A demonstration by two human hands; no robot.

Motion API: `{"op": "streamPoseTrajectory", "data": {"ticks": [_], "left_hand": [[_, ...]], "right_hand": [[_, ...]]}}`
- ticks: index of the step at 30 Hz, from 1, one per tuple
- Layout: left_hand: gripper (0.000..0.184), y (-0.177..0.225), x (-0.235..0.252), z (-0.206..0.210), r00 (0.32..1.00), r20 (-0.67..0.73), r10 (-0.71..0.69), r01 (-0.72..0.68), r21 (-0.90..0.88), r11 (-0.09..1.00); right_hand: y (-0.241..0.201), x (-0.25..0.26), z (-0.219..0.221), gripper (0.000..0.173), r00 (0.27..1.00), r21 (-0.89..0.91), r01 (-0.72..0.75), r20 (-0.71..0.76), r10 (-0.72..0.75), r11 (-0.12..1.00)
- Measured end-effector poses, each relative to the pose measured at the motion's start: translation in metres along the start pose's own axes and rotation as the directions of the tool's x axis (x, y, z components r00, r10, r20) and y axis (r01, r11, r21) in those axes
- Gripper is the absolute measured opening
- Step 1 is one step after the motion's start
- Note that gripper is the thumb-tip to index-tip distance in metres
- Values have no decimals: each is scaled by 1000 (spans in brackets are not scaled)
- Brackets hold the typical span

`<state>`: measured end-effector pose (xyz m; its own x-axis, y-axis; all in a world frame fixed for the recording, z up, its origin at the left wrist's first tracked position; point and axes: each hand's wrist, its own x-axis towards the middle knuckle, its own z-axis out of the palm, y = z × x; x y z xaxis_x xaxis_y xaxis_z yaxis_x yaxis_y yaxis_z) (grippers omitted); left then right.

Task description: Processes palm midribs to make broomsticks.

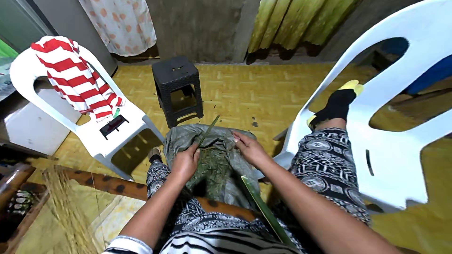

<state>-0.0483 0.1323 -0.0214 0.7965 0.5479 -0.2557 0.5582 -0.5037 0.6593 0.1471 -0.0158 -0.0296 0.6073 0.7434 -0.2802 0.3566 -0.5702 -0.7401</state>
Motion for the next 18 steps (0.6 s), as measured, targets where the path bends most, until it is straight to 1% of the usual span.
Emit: {"op": "streamPoseTrajectory", "data": {"ticks": [2, 3, 6, 11, 13, 15, 18], "left_hand": [[42, 1, 1, 6, 997, -64, 34, -32, 42, 999], [41, 2, 1, 8, 995, -87, 46, -40, 64, 997], [40, 10, 3, 13, 996, -88, 26, -13, 136, 991], [39, 22, 4, 17, 996, -86, -6, 23, 194, 981], [37, 25, 4, 16, 997, -82, -9, 27, 217, 976], [37, 25, 3, 16, 996, -87, 1, 18, 217, 976], [37, 23, 3, 17, 995, -98, 19, 2, 215, 977]], "right_hand": [[-10, -12, 2, 45, 987, -51, 105, -117, -110, 993], [-14, -17, 5, 45, 973, -85, 165, -149, -176, 983], [-23, -27, 17, 44, 944, -211, 276, -125, -306, 938], [-35, -33, 39, 45, 953, -319, 295, 26, -302, 901], [-36, -32, 44, 45, 947, -347, 312, 38, -319, 885], [-38, -30, 44, 45, 952, -379, 299, 62, -299, 876], [-38, -26, 43, 44, 954, -430, 283, 30, -300, 857]]}}
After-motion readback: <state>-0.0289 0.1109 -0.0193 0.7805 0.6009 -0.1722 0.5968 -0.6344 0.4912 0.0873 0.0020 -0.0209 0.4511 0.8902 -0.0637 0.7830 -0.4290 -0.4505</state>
